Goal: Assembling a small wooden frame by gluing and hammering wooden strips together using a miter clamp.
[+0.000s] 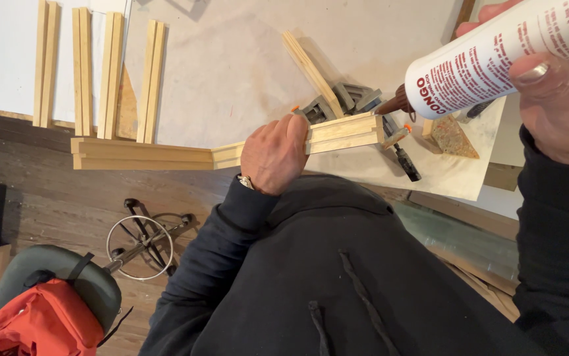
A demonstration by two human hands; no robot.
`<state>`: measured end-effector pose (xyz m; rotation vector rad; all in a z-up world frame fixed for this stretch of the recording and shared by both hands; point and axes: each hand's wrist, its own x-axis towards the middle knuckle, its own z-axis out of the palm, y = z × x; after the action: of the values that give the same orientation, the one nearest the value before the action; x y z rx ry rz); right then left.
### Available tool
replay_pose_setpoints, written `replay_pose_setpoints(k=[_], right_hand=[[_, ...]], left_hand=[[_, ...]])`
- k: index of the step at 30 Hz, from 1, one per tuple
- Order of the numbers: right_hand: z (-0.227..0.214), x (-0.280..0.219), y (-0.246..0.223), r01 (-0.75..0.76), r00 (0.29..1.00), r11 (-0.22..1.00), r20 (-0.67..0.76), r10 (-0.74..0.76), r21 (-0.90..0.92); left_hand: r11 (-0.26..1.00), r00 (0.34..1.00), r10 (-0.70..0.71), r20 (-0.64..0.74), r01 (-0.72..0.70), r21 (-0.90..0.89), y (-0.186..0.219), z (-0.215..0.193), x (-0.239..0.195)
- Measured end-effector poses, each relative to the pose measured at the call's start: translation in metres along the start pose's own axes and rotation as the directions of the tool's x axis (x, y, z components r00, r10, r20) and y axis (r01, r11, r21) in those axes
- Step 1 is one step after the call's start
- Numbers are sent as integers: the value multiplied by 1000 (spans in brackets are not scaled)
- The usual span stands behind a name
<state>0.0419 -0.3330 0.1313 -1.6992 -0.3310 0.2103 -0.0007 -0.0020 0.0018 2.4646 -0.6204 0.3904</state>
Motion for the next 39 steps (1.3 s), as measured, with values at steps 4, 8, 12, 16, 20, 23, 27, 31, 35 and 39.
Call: replay_pose_setpoints(k=[4, 8, 12, 16, 20, 23, 27, 31, 35, 39], right_hand=[[-2, 0, 0, 1, 1000, 999, 17, -2, 49], [2, 1, -2, 9, 1000, 999, 12, -9, 48], [-1, 1, 1, 7, 1000, 997, 21, -9, 72], [-4, 1, 4, 26, 999, 997, 32, -28, 75], [2, -2, -1, 77, 997, 997, -13, -77, -6], [-4, -4, 1, 71, 997, 997, 37, -71, -1], [-11, -5, 12, -9, 1000, 1000, -11, 9, 0], [-6, -6, 3, 84, 992, 994, 86, -90, 76], [-17, -2, 18, -17, 997, 991, 79, 7, 131], [-4, -8, 2, 42, 999, 999, -11, -42, 10]], left_hand=[[1000, 1000, -9, -2, 9, 26, -2, 2, -2], [1000, 1000, 8, -12, -8, 11, 0, 1, 0], [1000, 1000, 1, -11, -1, 6, 0, 0, -1], [1000, 1000, -2, 5, 2, 11, -1, 0, -1], [1000, 1000, 8, 7, -8, 11, 0, -1, 0], [1000, 1000, -11, 13, 11, 28, -1, -1, -3], [1000, 1000, 4, 7, -4, 11, -2, 1, -4], [1000, 1000, -2, 11, 2, 19, -3, 0, -1], [1000, 1000, 10, 2, -10, 9, -2, 0, -4], [1000, 1000, 2, 13, -2, 11, -1, 0, -4]])
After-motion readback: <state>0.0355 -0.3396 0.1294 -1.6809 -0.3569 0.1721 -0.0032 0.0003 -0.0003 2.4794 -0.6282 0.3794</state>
